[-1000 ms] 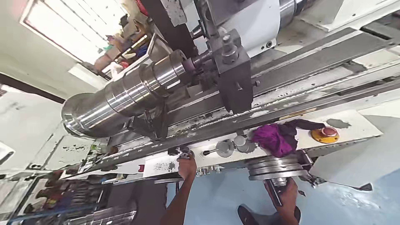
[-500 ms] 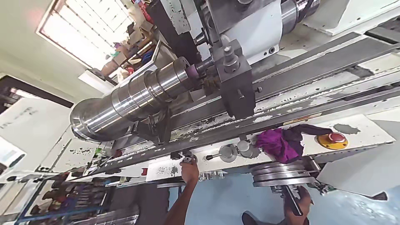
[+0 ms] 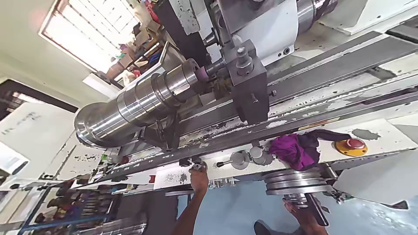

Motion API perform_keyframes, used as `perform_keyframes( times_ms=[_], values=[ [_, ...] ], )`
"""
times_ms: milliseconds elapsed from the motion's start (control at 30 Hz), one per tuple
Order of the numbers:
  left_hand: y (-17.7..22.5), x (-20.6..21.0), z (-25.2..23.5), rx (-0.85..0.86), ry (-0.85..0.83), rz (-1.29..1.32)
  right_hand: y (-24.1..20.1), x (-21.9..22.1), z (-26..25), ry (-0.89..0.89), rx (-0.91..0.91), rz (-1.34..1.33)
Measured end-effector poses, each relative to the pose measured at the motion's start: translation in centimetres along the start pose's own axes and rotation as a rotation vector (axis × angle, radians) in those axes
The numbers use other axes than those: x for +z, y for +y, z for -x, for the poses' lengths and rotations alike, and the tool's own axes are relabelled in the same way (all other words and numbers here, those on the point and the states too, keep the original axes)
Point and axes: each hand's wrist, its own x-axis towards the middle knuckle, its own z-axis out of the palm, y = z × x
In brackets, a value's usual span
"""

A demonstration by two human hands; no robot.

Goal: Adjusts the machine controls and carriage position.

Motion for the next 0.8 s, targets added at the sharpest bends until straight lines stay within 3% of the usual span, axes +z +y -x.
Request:
perform_keyframes(
  times_ms=[33,100,167,233,333,433,567,800],
  values=[
    [0.0,-0.2,0.0,0.001,-0.004,0.001,0.2,0.2,-0.4,0.079,0.019,0.016],
    [-0.2,-0.5,-0.1,0.013,-0.018,-0.013,0.9,0.0,-1.2,0.202,-0.115,0.068],
    [-0.6,-0.5,-0.3,0.044,-0.025,-0.038,2.6,-1.1,-2.3,0.217,-0.446,0.18],
    [-1.0,-0.5,-0.6,0.07,-0.021,-0.065,4.0,-1.2,-2.3,0.203,-0.754,0.46],
    [-1.6,-0.8,-0.9,0.114,-0.027,-0.089,3.6,0.9,0.1,0.19,-0.836,0.773],
    [-2.0,-1.0,-1.4,0.145,-0.038,-0.12,3.2,1.0,0.7,0.22,-0.795,0.866],
    [-2.6,-1.5,-1.8,0.188,-0.061,-0.173,2.3,1.3,1.1,0.176,-0.667,0.635],
    [-3.7,-2.0,-2.9,0.272,-0.097,-0.196,0.3,1.8,1.0,-0.052,0.044,-0.036]
  ],
)
